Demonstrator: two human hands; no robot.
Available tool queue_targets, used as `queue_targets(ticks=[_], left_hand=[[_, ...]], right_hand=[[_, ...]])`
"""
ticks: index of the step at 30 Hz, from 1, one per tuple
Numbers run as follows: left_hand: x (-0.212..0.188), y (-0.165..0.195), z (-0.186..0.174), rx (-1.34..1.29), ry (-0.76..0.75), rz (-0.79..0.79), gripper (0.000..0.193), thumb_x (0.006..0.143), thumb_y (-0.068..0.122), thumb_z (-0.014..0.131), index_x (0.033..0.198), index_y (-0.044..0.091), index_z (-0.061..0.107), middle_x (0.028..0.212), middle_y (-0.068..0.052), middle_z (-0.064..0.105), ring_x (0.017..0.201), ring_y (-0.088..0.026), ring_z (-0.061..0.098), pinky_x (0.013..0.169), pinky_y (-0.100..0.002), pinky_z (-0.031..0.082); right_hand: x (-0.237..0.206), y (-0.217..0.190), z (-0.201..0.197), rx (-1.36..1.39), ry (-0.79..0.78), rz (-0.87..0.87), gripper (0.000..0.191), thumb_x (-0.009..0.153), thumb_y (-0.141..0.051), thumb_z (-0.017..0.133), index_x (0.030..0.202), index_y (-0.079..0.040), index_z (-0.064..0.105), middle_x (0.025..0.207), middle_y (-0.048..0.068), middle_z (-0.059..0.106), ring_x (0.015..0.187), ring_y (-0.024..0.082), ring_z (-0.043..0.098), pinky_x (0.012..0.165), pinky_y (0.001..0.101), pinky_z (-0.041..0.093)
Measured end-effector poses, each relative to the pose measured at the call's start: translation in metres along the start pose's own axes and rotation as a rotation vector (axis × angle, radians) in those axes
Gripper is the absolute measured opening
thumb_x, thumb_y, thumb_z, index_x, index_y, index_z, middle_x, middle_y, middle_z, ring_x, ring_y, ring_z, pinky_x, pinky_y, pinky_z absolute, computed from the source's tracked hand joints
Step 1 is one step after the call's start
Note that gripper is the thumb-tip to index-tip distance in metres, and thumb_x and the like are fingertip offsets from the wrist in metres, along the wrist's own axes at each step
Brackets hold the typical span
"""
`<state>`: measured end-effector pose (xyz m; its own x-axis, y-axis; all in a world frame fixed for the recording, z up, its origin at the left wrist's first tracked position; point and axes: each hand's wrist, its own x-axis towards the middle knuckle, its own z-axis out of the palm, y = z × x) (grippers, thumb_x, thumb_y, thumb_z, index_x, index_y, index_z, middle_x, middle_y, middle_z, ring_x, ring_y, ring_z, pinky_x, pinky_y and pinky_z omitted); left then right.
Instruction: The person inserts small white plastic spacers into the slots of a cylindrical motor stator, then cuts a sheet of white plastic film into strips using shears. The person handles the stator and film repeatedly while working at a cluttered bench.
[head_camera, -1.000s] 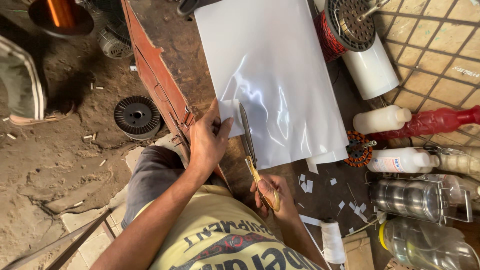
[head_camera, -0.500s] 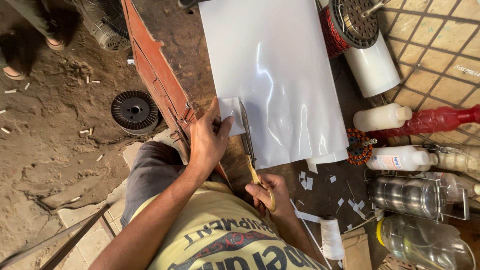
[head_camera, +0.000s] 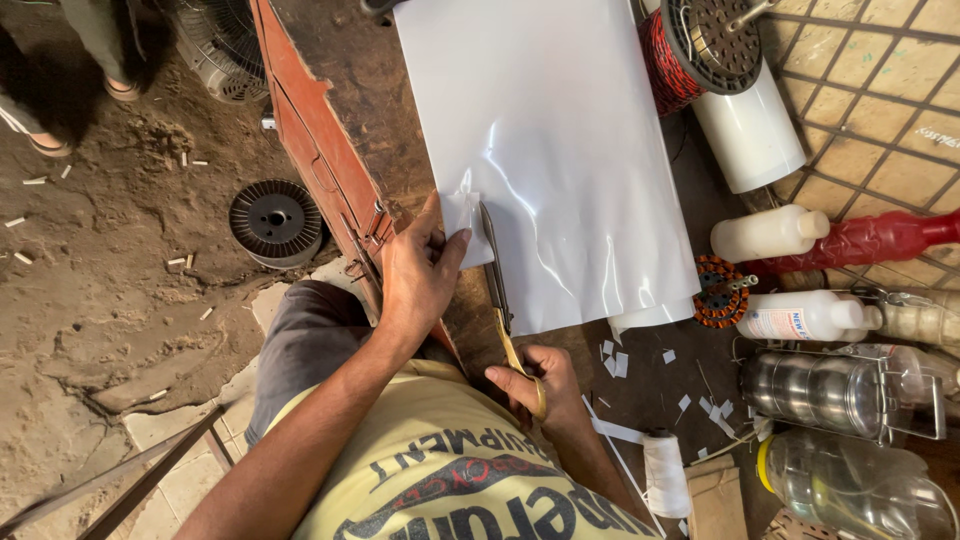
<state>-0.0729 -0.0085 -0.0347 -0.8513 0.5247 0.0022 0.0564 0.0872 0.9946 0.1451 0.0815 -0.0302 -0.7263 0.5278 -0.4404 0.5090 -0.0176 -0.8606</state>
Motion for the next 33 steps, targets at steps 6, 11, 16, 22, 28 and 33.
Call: queue_targets(ticks=[6,11,16,22,28,33], left_hand=[[-0.001,-0.004,0.004,-0.013,0.000,-0.024,0.063,0.091,0.011,0.073,0.146,-0.006,0.048,0.061,-0.006,0.062,0.050,-0.009,0.055,0.045,-0.027,0.046],[0.013,-0.016,0.011,-0.214,0.056,-0.013,0.062,0.092,0.008,0.074,0.146,-0.009,0.049,0.073,-0.003,0.067,0.060,-0.005,0.060,0.053,-0.022,0.051],[0.023,-0.024,0.018,-0.409,0.083,-0.037,0.064,0.090,0.005,0.074,0.146,-0.010,0.047,0.076,-0.003,0.067,0.062,-0.005,0.061,0.054,-0.021,0.052],[0.016,-0.023,0.020,-0.202,0.091,-0.062,0.062,0.092,0.008,0.073,0.145,-0.010,0.048,0.077,-0.004,0.070,0.060,-0.007,0.062,0.051,-0.023,0.050],[0.008,-0.013,0.015,-0.091,0.064,-0.029,0.062,0.093,0.009,0.071,0.147,-0.010,0.047,0.071,-0.008,0.067,0.055,-0.009,0.060,0.047,-0.026,0.047],[0.006,-0.005,0.010,-0.083,0.054,0.026,0.062,0.094,0.008,0.069,0.148,-0.010,0.045,0.073,-0.008,0.069,0.055,-0.008,0.062,0.047,-0.025,0.048]], right_hand=[[-0.002,-0.003,0.000,0.019,-0.003,0.010,0.030,0.083,-0.012,0.081,0.062,-0.002,0.062,0.044,0.004,0.056,0.032,0.010,0.049,0.030,0.0278,0.035],[-0.008,-0.010,0.001,0.046,-0.008,0.051,0.028,0.083,-0.013,0.081,0.065,-0.003,0.062,0.045,0.002,0.054,0.033,0.009,0.047,0.032,0.0273,0.034],[-0.019,-0.011,0.001,0.066,0.010,0.097,0.023,0.085,-0.013,0.080,0.070,-0.003,0.064,0.048,-0.001,0.052,0.036,0.007,0.044,0.034,0.0260,0.031],[-0.017,0.003,-0.004,0.079,-0.023,0.006,0.028,0.091,-0.020,0.077,0.074,-0.002,0.065,0.048,-0.001,0.051,0.035,0.007,0.046,0.034,0.0257,0.034],[0.006,0.005,-0.016,0.084,-0.122,-0.092,0.034,0.099,-0.031,0.067,0.081,-0.002,0.067,0.051,0.004,0.060,0.035,0.009,0.051,0.034,0.0242,0.038],[0.013,-0.005,-0.015,0.078,-0.106,-0.052,0.032,0.095,-0.028,0.069,0.078,-0.001,0.066,0.049,0.005,0.060,0.031,0.011,0.050,0.029,0.0251,0.035]])
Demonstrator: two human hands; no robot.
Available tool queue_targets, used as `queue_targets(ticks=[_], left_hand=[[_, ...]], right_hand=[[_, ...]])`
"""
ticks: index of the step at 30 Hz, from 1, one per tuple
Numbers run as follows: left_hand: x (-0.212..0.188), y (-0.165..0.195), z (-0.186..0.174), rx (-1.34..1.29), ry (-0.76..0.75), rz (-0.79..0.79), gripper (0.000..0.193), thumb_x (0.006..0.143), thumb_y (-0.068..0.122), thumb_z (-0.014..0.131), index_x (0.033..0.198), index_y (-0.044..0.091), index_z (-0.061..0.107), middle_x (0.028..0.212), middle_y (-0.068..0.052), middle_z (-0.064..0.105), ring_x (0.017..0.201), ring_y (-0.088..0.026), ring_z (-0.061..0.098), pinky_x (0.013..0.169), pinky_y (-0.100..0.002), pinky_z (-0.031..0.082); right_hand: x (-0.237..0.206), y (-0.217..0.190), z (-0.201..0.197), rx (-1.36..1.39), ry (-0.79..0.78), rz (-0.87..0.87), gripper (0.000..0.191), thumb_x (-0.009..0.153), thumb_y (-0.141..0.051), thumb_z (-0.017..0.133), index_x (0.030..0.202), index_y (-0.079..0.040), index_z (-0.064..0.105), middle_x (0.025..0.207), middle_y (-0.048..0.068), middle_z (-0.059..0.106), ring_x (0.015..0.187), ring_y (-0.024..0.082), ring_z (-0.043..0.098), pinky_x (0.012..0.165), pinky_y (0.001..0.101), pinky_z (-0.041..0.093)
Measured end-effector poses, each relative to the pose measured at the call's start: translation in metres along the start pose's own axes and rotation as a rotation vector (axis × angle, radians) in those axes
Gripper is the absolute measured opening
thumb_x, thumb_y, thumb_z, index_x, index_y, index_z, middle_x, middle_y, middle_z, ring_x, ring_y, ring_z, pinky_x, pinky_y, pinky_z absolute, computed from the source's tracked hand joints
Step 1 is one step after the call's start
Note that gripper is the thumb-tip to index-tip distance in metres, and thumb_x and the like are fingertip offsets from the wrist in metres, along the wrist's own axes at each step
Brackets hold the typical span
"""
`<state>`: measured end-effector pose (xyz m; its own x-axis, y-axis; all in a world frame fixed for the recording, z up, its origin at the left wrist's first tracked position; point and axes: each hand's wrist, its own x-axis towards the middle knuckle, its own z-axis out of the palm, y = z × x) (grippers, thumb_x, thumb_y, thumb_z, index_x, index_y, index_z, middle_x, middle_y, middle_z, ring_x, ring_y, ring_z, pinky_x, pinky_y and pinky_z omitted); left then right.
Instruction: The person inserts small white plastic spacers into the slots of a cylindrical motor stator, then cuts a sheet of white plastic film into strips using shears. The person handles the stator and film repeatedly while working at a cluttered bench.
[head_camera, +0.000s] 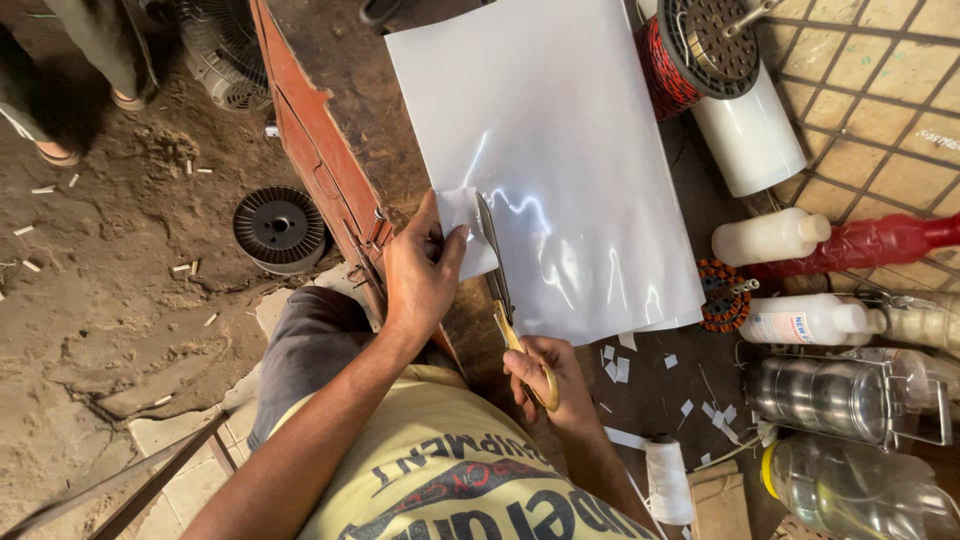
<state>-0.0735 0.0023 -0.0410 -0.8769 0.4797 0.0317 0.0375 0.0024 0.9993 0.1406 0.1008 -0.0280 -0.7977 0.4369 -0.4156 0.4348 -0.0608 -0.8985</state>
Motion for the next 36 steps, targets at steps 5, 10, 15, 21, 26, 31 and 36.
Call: queue_targets(ticks=[5,10,15,21,26,31,36], left_hand=[[-0.002,0.002,-0.002,0.016,-0.010,-0.019,0.062,0.094,0.009,0.070,0.148,-0.009,0.046,0.070,-0.009,0.068,0.054,-0.009,0.061,0.045,-0.026,0.047],[-0.001,-0.003,0.000,0.048,-0.013,-0.086,0.065,0.093,0.010,0.073,0.149,-0.008,0.046,0.069,-0.013,0.066,0.053,-0.013,0.057,0.045,-0.029,0.045],[0.019,-0.013,0.004,-0.149,0.064,-0.061,0.063,0.094,0.009,0.071,0.148,-0.010,0.044,0.085,-0.009,0.073,0.068,-0.010,0.068,0.059,-0.024,0.056],[0.019,-0.024,0.005,-0.146,0.083,-0.081,0.062,0.093,0.006,0.071,0.148,-0.010,0.046,0.081,-0.008,0.070,0.065,-0.009,0.061,0.055,-0.025,0.051],[0.008,-0.021,0.006,-0.066,0.075,-0.065,0.060,0.094,0.007,0.069,0.148,-0.009,0.047,0.074,-0.006,0.067,0.057,-0.008,0.057,0.049,-0.026,0.046],[0.003,-0.012,0.004,-0.058,0.041,-0.051,0.060,0.096,0.009,0.066,0.149,-0.010,0.043,0.074,-0.006,0.068,0.056,-0.007,0.061,0.045,-0.026,0.049],[-0.003,-0.007,0.003,-0.047,0.034,-0.135,0.061,0.095,0.010,0.066,0.148,-0.009,0.043,0.069,-0.008,0.068,0.053,-0.011,0.061,0.046,-0.029,0.047]], right_hand=[[-0.002,-0.009,0.009,-0.058,0.042,0.067,0.027,0.091,-0.019,0.075,0.075,0.000,0.065,0.051,0.005,0.059,0.032,0.010,0.049,0.031,0.0254,0.035],[-0.003,-0.017,0.010,-0.114,0.048,0.057,0.027,0.089,-0.015,0.075,0.068,-0.002,0.065,0.051,0.003,0.059,0.033,0.009,0.049,0.031,0.0254,0.035],[-0.013,-0.013,0.012,-0.065,0.046,0.054,0.028,0.089,-0.016,0.076,0.067,-0.002,0.064,0.049,0.003,0.058,0.034,0.009,0.049,0.032,0.0253,0.036],[-0.029,-0.008,0.009,-0.069,0.026,0.148,0.027,0.092,-0.023,0.075,0.078,-0.001,0.065,0.053,0.002,0.058,0.038,0.009,0.051,0.036,0.0252,0.038],[-0.046,-0.023,-0.001,-0.131,-0.027,0.133,0.031,0.097,-0.030,0.070,0.092,0.001,0.072,0.057,0.002,0.058,0.043,0.008,0.051,0.040,0.0250,0.040],[-0.031,-0.042,-0.007,-0.091,-0.108,0.200,0.040,0.094,-0.038,0.061,0.095,0.001,0.068,0.053,0.006,0.063,0.033,0.013,0.053,0.032,0.0277,0.040],[-0.014,-0.044,-0.002,-0.062,-0.111,0.098,0.046,0.098,-0.044,0.057,0.098,0.001,0.067,0.059,0.005,0.061,0.038,0.011,0.053,0.038,0.0248,0.042]])
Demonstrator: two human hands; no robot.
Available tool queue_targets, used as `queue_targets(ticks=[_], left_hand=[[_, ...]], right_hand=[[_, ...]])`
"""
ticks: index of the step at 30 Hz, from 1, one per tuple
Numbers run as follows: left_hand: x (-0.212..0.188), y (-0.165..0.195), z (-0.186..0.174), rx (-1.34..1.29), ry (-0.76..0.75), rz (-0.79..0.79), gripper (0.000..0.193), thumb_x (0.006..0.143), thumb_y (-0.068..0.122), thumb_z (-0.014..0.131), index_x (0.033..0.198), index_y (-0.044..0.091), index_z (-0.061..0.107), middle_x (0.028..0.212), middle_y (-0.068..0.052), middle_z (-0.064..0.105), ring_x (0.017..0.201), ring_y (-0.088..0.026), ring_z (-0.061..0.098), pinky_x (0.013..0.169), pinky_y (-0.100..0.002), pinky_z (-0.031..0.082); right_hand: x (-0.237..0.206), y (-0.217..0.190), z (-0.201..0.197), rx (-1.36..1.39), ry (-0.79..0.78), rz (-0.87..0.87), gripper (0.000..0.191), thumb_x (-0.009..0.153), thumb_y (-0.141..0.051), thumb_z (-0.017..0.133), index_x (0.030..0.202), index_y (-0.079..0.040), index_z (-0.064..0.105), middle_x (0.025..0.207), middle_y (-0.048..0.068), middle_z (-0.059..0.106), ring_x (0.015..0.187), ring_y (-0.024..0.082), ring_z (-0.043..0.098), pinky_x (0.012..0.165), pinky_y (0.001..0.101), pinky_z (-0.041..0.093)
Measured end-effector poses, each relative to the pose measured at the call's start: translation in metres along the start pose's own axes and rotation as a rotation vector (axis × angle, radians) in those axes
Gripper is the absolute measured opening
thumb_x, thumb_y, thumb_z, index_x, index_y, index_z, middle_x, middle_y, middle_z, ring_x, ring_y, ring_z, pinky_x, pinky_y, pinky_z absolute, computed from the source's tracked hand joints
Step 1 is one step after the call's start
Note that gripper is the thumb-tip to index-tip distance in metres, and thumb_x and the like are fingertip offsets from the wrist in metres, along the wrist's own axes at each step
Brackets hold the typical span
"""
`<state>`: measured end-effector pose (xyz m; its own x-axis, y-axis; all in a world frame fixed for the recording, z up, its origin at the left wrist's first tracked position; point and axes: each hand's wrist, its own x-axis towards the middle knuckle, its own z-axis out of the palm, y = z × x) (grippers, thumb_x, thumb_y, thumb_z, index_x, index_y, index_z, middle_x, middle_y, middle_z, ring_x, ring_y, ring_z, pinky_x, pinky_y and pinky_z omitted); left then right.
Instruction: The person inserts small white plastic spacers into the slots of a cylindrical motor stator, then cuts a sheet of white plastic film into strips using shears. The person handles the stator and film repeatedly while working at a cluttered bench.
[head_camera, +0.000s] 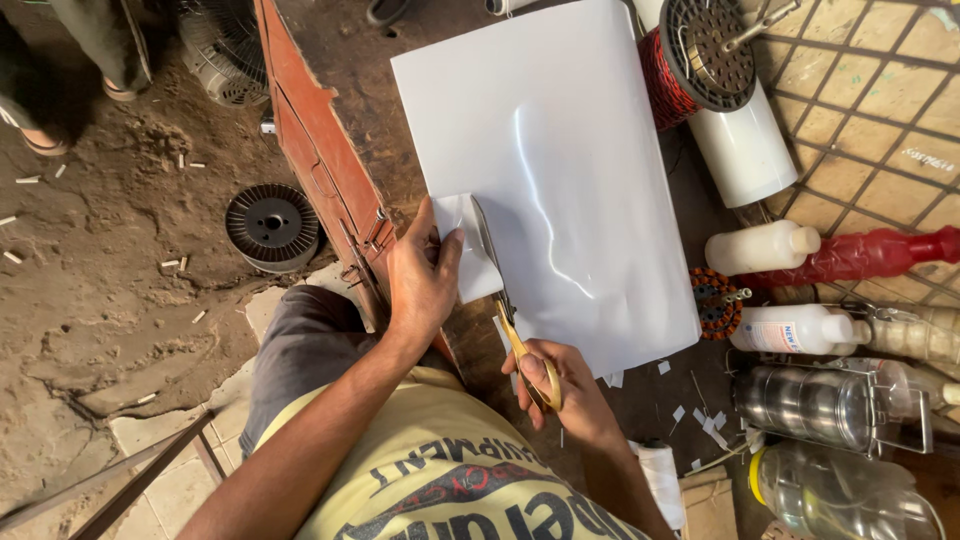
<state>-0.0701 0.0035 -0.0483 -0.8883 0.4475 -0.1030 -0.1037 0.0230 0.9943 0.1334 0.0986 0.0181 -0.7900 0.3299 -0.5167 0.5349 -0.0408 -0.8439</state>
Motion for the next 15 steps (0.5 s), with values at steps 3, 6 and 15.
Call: queue_targets(ticks=[3,6,15], left_hand=[[-0.001,0.001,-0.003,-0.006,0.017,0.019,0.060,0.094,0.010,0.067,0.148,-0.007,0.047,0.067,-0.008,0.066,0.054,-0.011,0.058,0.049,-0.030,0.047],[-0.002,0.000,-0.005,0.004,0.024,0.005,0.059,0.095,0.013,0.069,0.147,-0.005,0.048,0.065,-0.009,0.064,0.055,-0.012,0.056,0.051,-0.031,0.047],[-0.004,-0.002,-0.005,0.009,-0.019,0.007,0.058,0.095,0.014,0.068,0.148,-0.003,0.048,0.068,-0.008,0.067,0.056,-0.013,0.061,0.051,-0.032,0.050]], right_hand=[[0.005,0.006,0.008,0.007,0.056,-0.020,0.046,0.099,-0.044,0.057,0.097,0.001,0.068,0.059,0.004,0.060,0.038,0.010,0.051,0.037,0.0244,0.040],[0.009,0.014,0.013,0.032,0.057,-0.032,0.041,0.099,-0.039,0.061,0.096,0.002,0.068,0.058,0.006,0.059,0.038,0.011,0.050,0.037,0.0250,0.039],[0.008,0.024,0.011,0.041,0.101,-0.001,0.026,0.095,-0.024,0.069,0.085,0.000,0.068,0.054,0.004,0.058,0.035,0.010,0.048,0.033,0.0252,0.035]])
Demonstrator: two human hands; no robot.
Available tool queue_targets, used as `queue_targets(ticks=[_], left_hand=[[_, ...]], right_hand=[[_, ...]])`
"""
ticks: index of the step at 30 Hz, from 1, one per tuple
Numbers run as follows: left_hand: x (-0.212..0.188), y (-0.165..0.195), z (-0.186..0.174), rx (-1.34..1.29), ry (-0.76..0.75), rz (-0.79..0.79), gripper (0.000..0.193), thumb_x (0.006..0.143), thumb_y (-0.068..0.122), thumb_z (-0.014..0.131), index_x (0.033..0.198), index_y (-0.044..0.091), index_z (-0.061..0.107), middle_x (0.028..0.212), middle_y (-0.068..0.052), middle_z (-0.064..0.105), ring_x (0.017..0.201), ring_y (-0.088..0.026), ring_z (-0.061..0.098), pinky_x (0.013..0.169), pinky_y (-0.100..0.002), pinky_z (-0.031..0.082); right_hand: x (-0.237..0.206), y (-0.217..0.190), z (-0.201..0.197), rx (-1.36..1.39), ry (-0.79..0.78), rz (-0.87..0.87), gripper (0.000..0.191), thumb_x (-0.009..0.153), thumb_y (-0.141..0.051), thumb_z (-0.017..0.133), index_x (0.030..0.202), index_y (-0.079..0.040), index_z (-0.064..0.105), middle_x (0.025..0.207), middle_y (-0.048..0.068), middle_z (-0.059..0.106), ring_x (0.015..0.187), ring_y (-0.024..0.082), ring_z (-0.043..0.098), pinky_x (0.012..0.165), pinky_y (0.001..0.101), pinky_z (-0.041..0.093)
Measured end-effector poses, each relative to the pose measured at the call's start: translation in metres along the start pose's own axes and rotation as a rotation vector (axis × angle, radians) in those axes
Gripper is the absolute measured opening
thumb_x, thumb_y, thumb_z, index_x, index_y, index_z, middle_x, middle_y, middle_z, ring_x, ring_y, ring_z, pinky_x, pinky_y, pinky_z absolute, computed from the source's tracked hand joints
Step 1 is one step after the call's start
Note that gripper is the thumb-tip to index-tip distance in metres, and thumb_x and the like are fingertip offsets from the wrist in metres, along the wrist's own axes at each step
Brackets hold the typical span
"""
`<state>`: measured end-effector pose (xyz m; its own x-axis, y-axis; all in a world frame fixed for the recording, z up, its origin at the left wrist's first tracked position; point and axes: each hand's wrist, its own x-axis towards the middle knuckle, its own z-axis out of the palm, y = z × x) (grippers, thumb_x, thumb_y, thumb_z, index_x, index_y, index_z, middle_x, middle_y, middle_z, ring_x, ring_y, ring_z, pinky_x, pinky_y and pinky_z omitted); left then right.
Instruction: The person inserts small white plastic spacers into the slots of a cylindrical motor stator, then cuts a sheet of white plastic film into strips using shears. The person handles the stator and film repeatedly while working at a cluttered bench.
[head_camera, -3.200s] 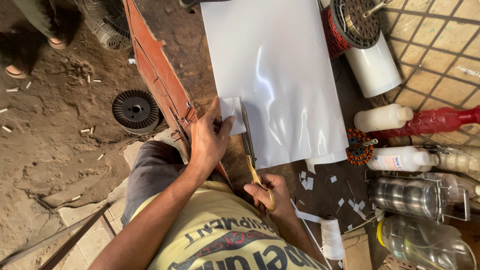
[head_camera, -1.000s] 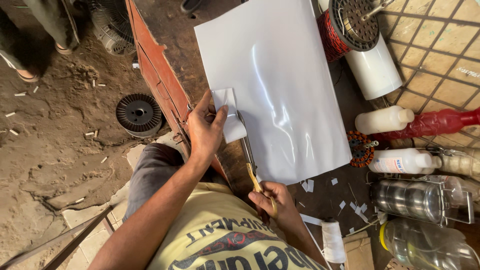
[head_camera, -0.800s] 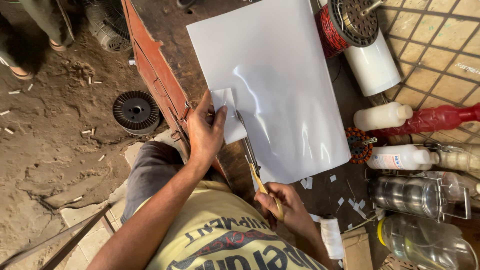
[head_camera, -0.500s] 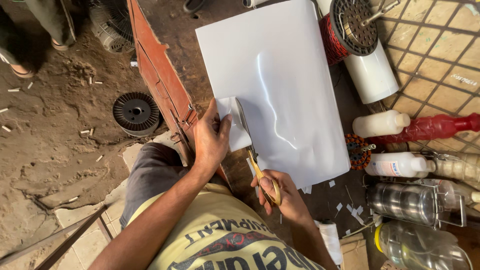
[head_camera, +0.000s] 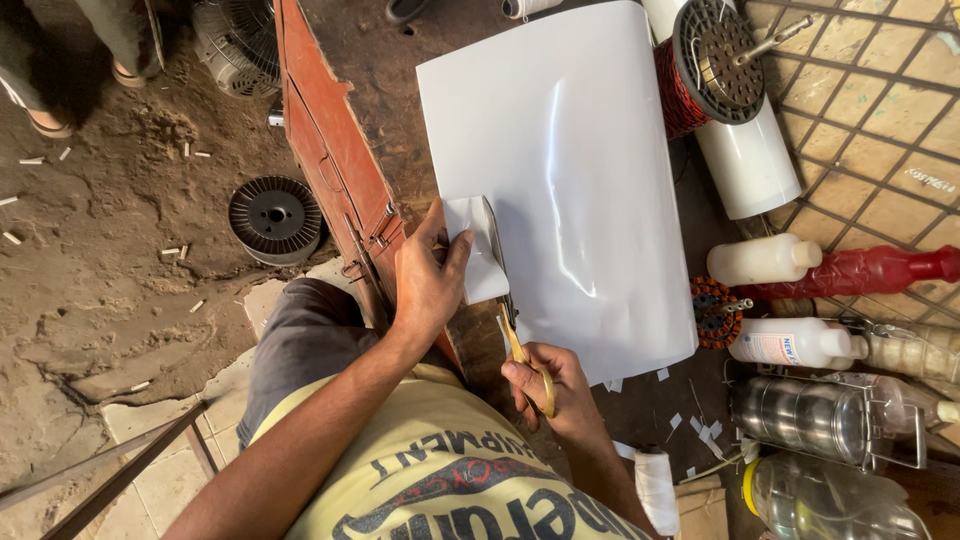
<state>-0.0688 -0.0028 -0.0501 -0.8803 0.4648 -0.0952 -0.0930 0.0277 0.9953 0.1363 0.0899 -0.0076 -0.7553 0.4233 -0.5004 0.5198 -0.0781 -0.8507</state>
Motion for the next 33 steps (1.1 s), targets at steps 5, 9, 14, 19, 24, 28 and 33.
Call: queue_targets(ticks=[5,9,14,19,24,28,33], left_hand=[[-0.002,0.002,-0.002,-0.012,0.001,0.000,0.058,0.095,0.013,0.066,0.148,-0.002,0.048,0.068,-0.009,0.067,0.054,-0.013,0.061,0.050,-0.031,0.049],[-0.002,0.000,-0.001,-0.005,-0.012,-0.027,0.061,0.096,0.014,0.066,0.148,-0.008,0.043,0.072,-0.011,0.069,0.055,-0.014,0.063,0.047,-0.031,0.051],[0.009,-0.008,0.004,-0.044,0.001,-0.005,0.065,0.096,0.015,0.067,0.148,-0.012,0.039,0.081,-0.012,0.071,0.060,-0.014,0.066,0.051,-0.030,0.055],[0.031,-0.013,0.007,-0.174,0.053,-0.023,0.065,0.095,0.012,0.067,0.149,-0.011,0.039,0.085,-0.013,0.071,0.067,-0.014,0.066,0.056,-0.029,0.057],[0.028,-0.014,0.009,-0.149,0.075,-0.043,0.064,0.095,0.012,0.068,0.149,-0.009,0.042,0.084,-0.012,0.072,0.066,-0.013,0.065,0.058,-0.029,0.055],[0.019,-0.011,0.008,-0.159,0.072,-0.004,0.062,0.096,0.012,0.067,0.148,-0.010,0.041,0.089,-0.008,0.073,0.070,-0.009,0.069,0.061,-0.026,0.057],[0.012,-0.002,0.007,-0.133,0.072,0.054,0.059,0.094,0.010,0.067,0.148,-0.007,0.050,0.085,-0.010,0.073,0.067,-0.010,0.063,0.059,-0.026,0.053]], right_hand=[[0.000,-0.005,0.005,-0.088,0.047,0.026,0.025,0.093,-0.020,0.072,0.081,0.001,0.068,0.051,0.004,0.058,0.033,0.010,0.047,0.032,0.0256,0.034],[-0.001,-0.010,0.010,-0.147,0.075,0.056,0.022,0.090,-0.018,0.075,0.082,0.002,0.070,0.051,0.004,0.059,0.034,0.010,0.049,0.032,0.0262,0.035],[-0.005,-0.016,0.013,-0.149,0.104,0.077,0.021,0.089,-0.019,0.075,0.083,0.001,0.070,0.050,0.004,0.058,0.033,0.010,0.048,0.032,0.0264,0.035],[-0.013,-0.014,0.012,-0.137,0.126,0.106,0.021,0.088,-0.018,0.076,0.081,0.001,0.070,0.050,0.004,0.057,0.034,0.010,0.048,0.033,0.0266,0.035],[-0.014,-0.002,0.006,-0.096,0.086,0.048,0.027,0.090,-0.021,0.074,0.078,0.001,0.067,0.049,0.005,0.056,0.033,0.010,0.047,0.032,0.0264,0.034],[-0.001,0.002,0.000,-0.097,0.004,-0.061,0.030,0.093,-0.029,0.068,0.082,0.000,0.069,0.049,0.005,0.058,0.031,0.010,0.047,0.029,0.0253,0.035],[0.012,-0.004,-0.004,-0.053,0.013,-0.065,0.035,0.095,-0.035,0.065,0.087,-0.001,0.069,0.053,0.005,0.059,0.033,0.010,0.049,0.032,0.0241,0.037]])
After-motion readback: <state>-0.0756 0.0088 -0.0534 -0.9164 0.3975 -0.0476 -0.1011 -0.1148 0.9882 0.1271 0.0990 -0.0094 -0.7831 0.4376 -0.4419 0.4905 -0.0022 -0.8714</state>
